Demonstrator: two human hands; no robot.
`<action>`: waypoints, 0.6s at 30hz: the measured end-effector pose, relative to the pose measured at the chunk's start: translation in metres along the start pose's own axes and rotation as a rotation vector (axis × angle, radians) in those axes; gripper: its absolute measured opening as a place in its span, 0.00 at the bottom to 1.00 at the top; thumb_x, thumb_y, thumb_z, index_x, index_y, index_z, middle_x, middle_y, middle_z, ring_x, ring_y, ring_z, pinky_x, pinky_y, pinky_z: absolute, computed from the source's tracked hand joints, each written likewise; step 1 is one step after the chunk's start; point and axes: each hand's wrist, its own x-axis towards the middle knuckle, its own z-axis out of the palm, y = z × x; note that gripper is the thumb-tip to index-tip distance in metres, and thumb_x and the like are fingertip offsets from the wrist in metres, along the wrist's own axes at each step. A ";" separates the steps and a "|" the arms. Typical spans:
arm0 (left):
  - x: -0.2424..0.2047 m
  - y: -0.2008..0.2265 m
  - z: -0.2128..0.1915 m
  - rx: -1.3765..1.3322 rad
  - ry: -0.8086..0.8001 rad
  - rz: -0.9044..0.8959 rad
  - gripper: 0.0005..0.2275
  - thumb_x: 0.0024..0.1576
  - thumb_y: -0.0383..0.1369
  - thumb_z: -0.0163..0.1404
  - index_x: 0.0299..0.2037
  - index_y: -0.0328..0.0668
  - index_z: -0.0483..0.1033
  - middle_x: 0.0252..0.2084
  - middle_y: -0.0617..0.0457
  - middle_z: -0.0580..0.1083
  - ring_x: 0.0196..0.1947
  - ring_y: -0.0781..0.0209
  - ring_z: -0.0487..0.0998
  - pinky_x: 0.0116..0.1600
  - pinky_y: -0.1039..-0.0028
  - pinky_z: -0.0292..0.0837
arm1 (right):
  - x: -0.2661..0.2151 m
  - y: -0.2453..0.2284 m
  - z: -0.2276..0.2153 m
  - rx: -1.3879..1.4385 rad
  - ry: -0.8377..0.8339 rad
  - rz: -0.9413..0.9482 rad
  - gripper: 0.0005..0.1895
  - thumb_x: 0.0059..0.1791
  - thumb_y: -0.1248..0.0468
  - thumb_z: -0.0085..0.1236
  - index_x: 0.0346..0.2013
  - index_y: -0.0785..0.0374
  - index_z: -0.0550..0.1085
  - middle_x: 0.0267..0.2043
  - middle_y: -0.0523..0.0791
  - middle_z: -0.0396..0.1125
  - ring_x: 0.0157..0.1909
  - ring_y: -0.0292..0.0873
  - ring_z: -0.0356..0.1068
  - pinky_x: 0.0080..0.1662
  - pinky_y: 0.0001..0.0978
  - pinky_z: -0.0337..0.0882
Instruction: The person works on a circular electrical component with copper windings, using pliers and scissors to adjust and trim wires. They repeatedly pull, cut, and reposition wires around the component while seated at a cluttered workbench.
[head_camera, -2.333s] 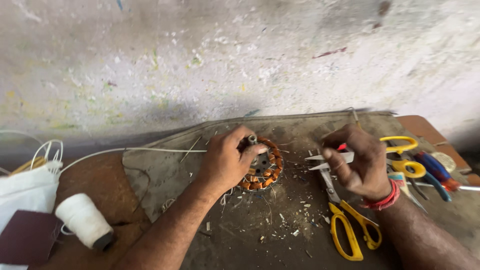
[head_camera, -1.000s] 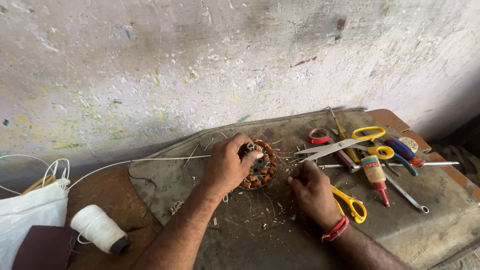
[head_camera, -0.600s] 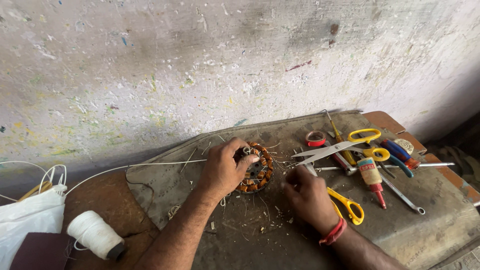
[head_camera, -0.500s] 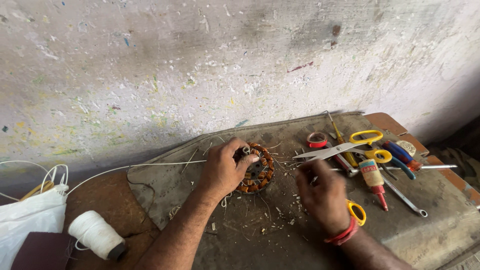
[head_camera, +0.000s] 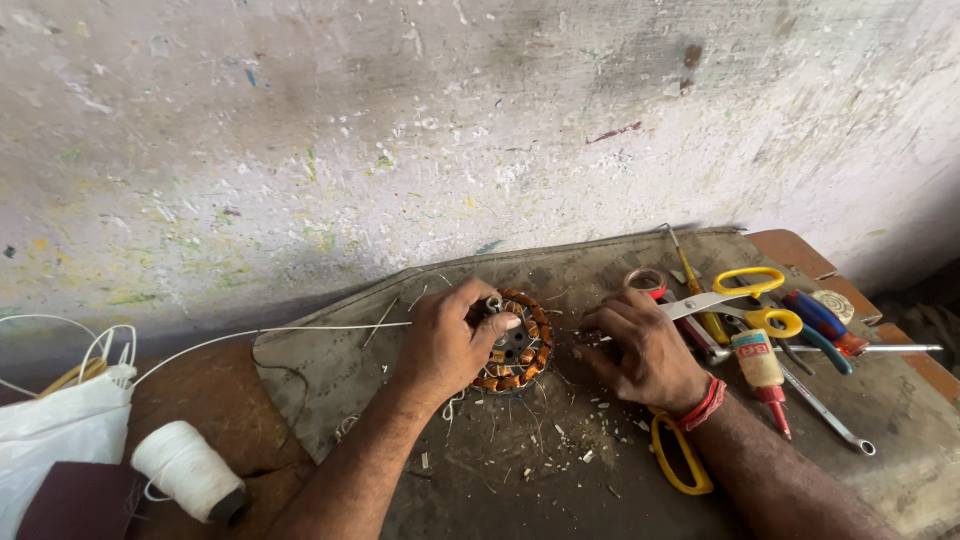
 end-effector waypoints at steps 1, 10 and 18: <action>0.001 0.000 0.000 -0.001 -0.010 -0.018 0.14 0.54 0.37 0.63 0.40 0.36 0.75 0.31 0.49 0.80 0.29 0.60 0.83 0.35 0.67 0.78 | 0.000 0.001 0.000 -0.012 0.006 -0.029 0.12 0.41 0.64 0.68 0.36 0.61 0.75 0.37 0.45 0.73 0.41 0.47 0.68 0.44 0.40 0.68; 0.002 -0.001 0.001 0.008 -0.023 -0.067 0.13 0.55 0.37 0.62 0.41 0.37 0.76 0.29 0.49 0.80 0.29 0.61 0.83 0.34 0.68 0.79 | -0.011 0.016 0.012 0.032 -0.016 0.089 0.09 0.43 0.65 0.67 0.35 0.62 0.76 0.33 0.49 0.69 0.36 0.50 0.69 0.37 0.41 0.70; 0.003 -0.001 0.003 0.010 -0.031 -0.064 0.14 0.55 0.38 0.61 0.43 0.36 0.76 0.32 0.49 0.80 0.31 0.62 0.84 0.34 0.71 0.82 | -0.024 0.035 0.026 0.897 -0.051 0.694 0.03 0.50 0.70 0.59 0.38 0.64 0.75 0.28 0.41 0.71 0.27 0.34 0.69 0.29 0.28 0.70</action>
